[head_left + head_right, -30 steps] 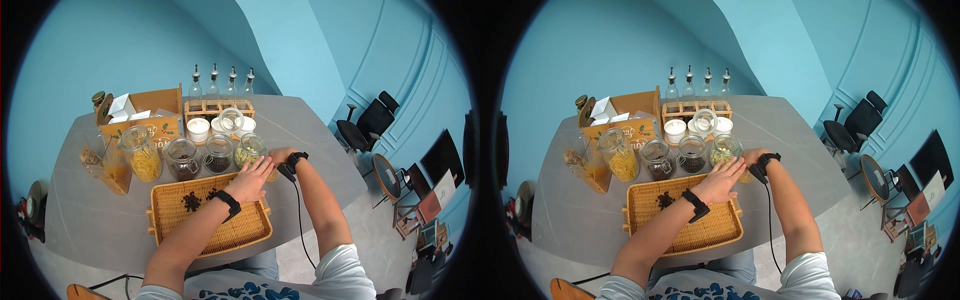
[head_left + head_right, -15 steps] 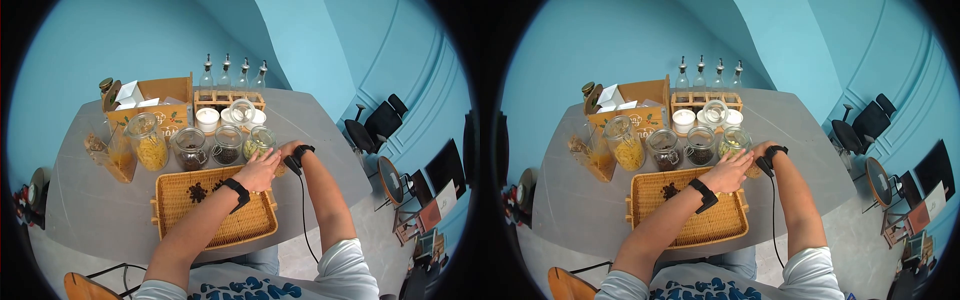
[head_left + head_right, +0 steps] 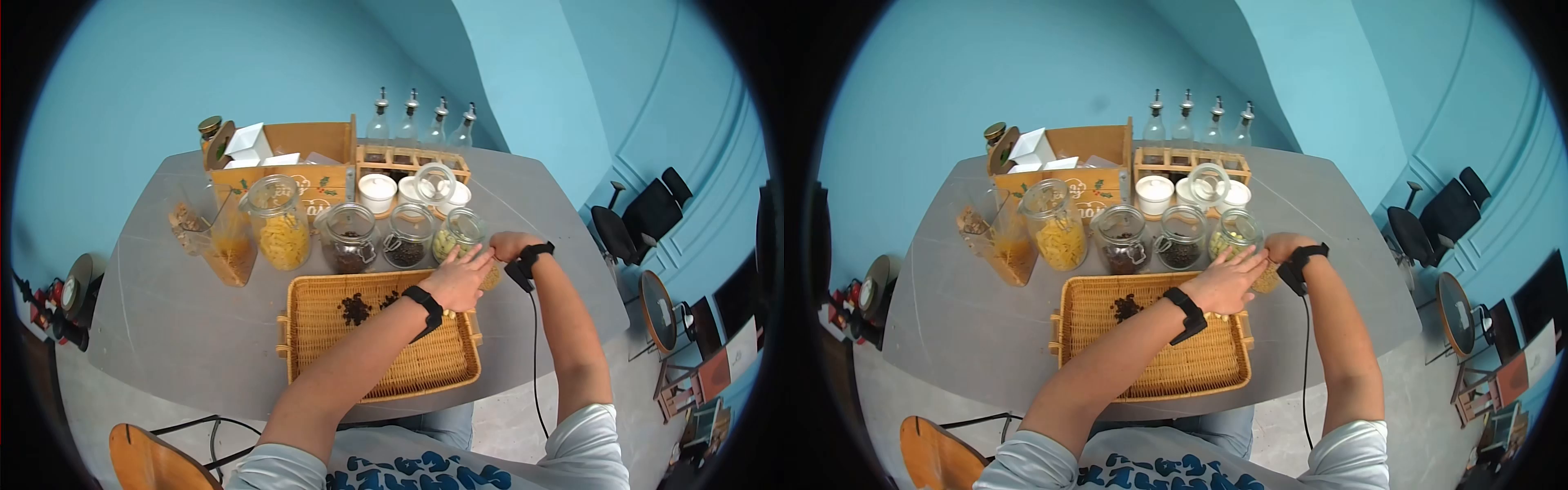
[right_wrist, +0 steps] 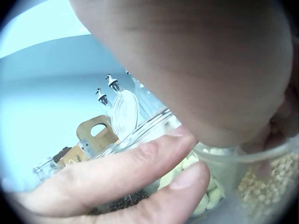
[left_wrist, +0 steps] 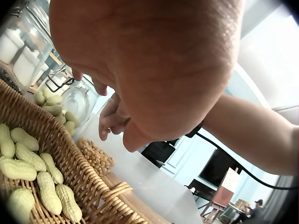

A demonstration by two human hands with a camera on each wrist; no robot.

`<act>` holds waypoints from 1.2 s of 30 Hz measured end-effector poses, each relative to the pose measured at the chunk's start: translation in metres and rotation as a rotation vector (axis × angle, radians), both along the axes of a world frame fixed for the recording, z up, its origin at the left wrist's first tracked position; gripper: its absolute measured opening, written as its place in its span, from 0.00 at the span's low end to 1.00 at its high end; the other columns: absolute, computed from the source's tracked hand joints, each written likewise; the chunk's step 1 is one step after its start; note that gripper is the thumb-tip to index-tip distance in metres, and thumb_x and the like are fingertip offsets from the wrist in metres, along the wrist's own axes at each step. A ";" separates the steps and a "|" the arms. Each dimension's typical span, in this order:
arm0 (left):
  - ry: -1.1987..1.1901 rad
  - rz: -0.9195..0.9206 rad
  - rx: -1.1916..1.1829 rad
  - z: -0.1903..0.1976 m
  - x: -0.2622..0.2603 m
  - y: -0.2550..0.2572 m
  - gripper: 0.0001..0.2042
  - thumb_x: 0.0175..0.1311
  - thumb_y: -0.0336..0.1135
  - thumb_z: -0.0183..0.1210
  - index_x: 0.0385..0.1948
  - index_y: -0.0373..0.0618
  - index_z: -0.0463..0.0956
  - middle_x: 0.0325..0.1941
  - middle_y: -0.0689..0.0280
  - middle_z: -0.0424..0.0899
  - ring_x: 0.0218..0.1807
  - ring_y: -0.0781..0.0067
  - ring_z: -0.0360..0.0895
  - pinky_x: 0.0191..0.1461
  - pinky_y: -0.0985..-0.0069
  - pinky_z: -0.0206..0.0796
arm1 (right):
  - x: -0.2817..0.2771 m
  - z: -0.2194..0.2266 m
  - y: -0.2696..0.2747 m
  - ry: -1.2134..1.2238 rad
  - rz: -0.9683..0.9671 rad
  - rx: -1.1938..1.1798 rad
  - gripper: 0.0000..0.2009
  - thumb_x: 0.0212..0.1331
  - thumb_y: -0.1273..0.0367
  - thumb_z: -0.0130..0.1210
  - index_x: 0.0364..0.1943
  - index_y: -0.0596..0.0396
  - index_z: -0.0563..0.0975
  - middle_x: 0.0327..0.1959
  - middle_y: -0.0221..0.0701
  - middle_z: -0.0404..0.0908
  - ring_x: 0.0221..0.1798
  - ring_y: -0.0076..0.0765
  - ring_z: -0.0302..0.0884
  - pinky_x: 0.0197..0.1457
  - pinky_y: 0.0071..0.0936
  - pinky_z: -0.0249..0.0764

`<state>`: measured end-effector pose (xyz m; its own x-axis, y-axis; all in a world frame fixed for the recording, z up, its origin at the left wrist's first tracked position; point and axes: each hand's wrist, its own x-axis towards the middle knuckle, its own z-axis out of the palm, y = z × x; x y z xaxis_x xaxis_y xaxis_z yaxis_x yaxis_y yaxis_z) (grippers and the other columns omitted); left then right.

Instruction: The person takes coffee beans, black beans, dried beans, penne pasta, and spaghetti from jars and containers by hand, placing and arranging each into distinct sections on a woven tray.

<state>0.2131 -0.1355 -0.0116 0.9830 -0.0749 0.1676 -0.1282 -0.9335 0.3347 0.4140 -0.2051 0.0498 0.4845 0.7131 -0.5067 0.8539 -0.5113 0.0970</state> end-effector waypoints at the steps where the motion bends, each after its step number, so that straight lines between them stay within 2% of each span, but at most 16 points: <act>1: -0.003 -0.020 -0.002 0.003 -0.001 -0.001 0.36 0.69 0.40 0.55 0.77 0.36 0.52 0.85 0.58 0.44 0.86 0.56 0.37 0.85 0.48 0.32 | 0.000 -0.001 -0.002 -0.025 0.011 0.054 0.16 0.57 0.63 0.60 0.45 0.58 0.85 0.40 0.44 0.89 0.45 0.49 0.87 0.47 0.42 0.79; 8: 0.070 -0.005 0.034 0.019 -0.007 0.001 0.40 0.67 0.43 0.59 0.77 0.39 0.51 0.86 0.59 0.42 0.86 0.56 0.37 0.85 0.51 0.32 | -0.011 0.002 -0.007 -0.039 -0.072 0.088 0.16 0.59 0.64 0.59 0.47 0.59 0.84 0.47 0.46 0.87 0.52 0.54 0.84 0.52 0.45 0.79; 10: 0.106 -0.014 0.027 0.020 -0.007 0.003 0.39 0.68 0.41 0.58 0.78 0.41 0.50 0.86 0.60 0.39 0.86 0.57 0.33 0.85 0.49 0.31 | -0.018 0.011 -0.011 -0.037 -0.007 0.146 0.13 0.63 0.67 0.52 0.42 0.57 0.85 0.40 0.42 0.88 0.40 0.48 0.86 0.42 0.42 0.79; 11: 0.106 -0.019 0.027 0.017 -0.007 0.006 0.39 0.68 0.41 0.58 0.78 0.41 0.50 0.86 0.60 0.39 0.86 0.57 0.33 0.85 0.49 0.31 | -0.018 0.014 -0.012 -0.037 -0.012 0.146 0.13 0.63 0.67 0.52 0.42 0.57 0.85 0.40 0.42 0.88 0.40 0.48 0.86 0.42 0.42 0.79; 13: -0.089 -0.047 0.042 0.010 -0.008 0.012 0.33 0.69 0.38 0.57 0.75 0.39 0.59 0.83 0.53 0.50 0.83 0.52 0.49 0.82 0.53 0.47 | -0.012 0.023 -0.014 -0.033 -0.010 0.172 0.12 0.63 0.67 0.53 0.41 0.56 0.85 0.38 0.38 0.87 0.38 0.43 0.84 0.41 0.39 0.79; 14: -0.085 -0.054 0.042 0.020 -0.015 0.017 0.33 0.69 0.38 0.57 0.75 0.39 0.59 0.83 0.53 0.50 0.83 0.52 0.49 0.82 0.53 0.47 | -0.017 0.037 -0.018 -0.029 -0.017 0.171 0.12 0.63 0.67 0.53 0.41 0.56 0.85 0.38 0.38 0.87 0.38 0.43 0.84 0.41 0.39 0.79; 16: -0.059 0.032 -0.178 0.041 -0.039 0.026 0.22 0.70 0.36 0.56 0.62 0.35 0.73 0.69 0.47 0.72 0.69 0.46 0.71 0.70 0.57 0.66 | -0.029 0.059 -0.030 0.183 -0.024 0.314 0.10 0.63 0.70 0.53 0.40 0.57 0.84 0.37 0.36 0.86 0.38 0.38 0.82 0.42 0.36 0.78; 17: -0.027 0.053 -0.149 0.051 -0.061 0.023 0.18 0.69 0.36 0.57 0.55 0.34 0.77 0.60 0.47 0.77 0.61 0.45 0.75 0.64 0.57 0.70 | -0.037 0.056 -0.036 0.198 -0.029 0.310 0.10 0.63 0.70 0.53 0.40 0.57 0.84 0.37 0.36 0.86 0.38 0.38 0.82 0.42 0.36 0.78; 18: 0.002 0.075 -0.115 0.060 -0.082 0.018 0.15 0.68 0.35 0.57 0.47 0.33 0.80 0.51 0.47 0.82 0.54 0.45 0.80 0.58 0.57 0.73 | -0.048 0.048 -0.043 0.382 0.139 0.406 0.09 0.63 0.72 0.53 0.40 0.57 0.83 0.35 0.35 0.86 0.39 0.36 0.81 0.44 0.35 0.78; 20: 0.193 0.042 -0.168 0.052 -0.124 -0.004 0.14 0.68 0.36 0.57 0.43 0.31 0.80 0.45 0.45 0.82 0.53 0.44 0.80 0.56 0.55 0.73 | -0.078 0.024 -0.051 0.616 0.434 0.494 0.06 0.64 0.75 0.53 0.39 0.59 0.81 0.34 0.35 0.85 0.40 0.33 0.81 0.49 0.33 0.77; 22: 0.496 0.020 -0.146 0.063 -0.154 -0.029 0.17 0.68 0.37 0.58 0.44 0.27 0.79 0.49 0.42 0.80 0.55 0.44 0.79 0.58 0.57 0.73 | -0.124 -0.007 -0.059 0.679 0.427 0.367 0.06 0.64 0.74 0.53 0.40 0.58 0.81 0.35 0.38 0.84 0.43 0.39 0.82 0.50 0.37 0.77; 24: 0.382 0.018 -0.083 0.025 -0.169 -0.043 0.20 0.68 0.39 0.58 0.48 0.24 0.77 0.54 0.39 0.78 0.60 0.44 0.76 0.62 0.58 0.72 | -0.164 -0.028 -0.064 0.481 0.463 0.278 0.07 0.65 0.72 0.52 0.40 0.59 0.79 0.38 0.45 0.84 0.43 0.56 0.83 0.47 0.46 0.76; 26: 0.263 0.020 -0.013 0.001 -0.169 -0.041 0.24 0.69 0.40 0.58 0.51 0.21 0.75 0.59 0.37 0.75 0.65 0.44 0.74 0.65 0.59 0.70 | -0.181 -0.054 -0.069 0.379 0.374 0.311 0.08 0.60 0.75 0.53 0.40 0.62 0.80 0.39 0.50 0.85 0.50 0.52 0.84 0.50 0.45 0.78; 28: 0.254 0.003 0.032 -0.011 -0.167 -0.040 0.33 0.68 0.44 0.60 0.63 0.17 0.65 0.71 0.35 0.65 0.75 0.44 0.63 0.74 0.61 0.63 | -0.185 -0.071 -0.077 0.376 0.395 0.395 0.09 0.61 0.74 0.52 0.42 0.63 0.80 0.39 0.50 0.84 0.49 0.53 0.84 0.49 0.45 0.79; 31: 0.374 -0.054 -0.078 -0.017 -0.164 -0.036 0.39 0.67 0.45 0.61 0.70 0.20 0.56 0.76 0.34 0.57 0.80 0.45 0.54 0.79 0.62 0.56 | -0.196 -0.074 -0.087 0.289 0.433 0.494 0.10 0.63 0.74 0.50 0.44 0.65 0.78 0.41 0.49 0.83 0.47 0.54 0.84 0.48 0.44 0.80; 36: 0.361 -0.160 -0.055 -0.029 -0.164 -0.023 0.41 0.67 0.45 0.61 0.72 0.23 0.53 0.78 0.36 0.54 0.82 0.47 0.50 0.83 0.62 0.49 | -0.209 -0.070 -0.102 0.129 0.456 0.508 0.11 0.63 0.74 0.50 0.46 0.62 0.77 0.48 0.46 0.77 0.51 0.54 0.81 0.53 0.43 0.79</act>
<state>0.0490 -0.1590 -0.0409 0.9560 -0.2327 -0.1787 -0.1357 -0.8907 0.4338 0.2054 -0.3069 -0.0201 0.0384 0.9953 -0.0893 0.9829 -0.0537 -0.1761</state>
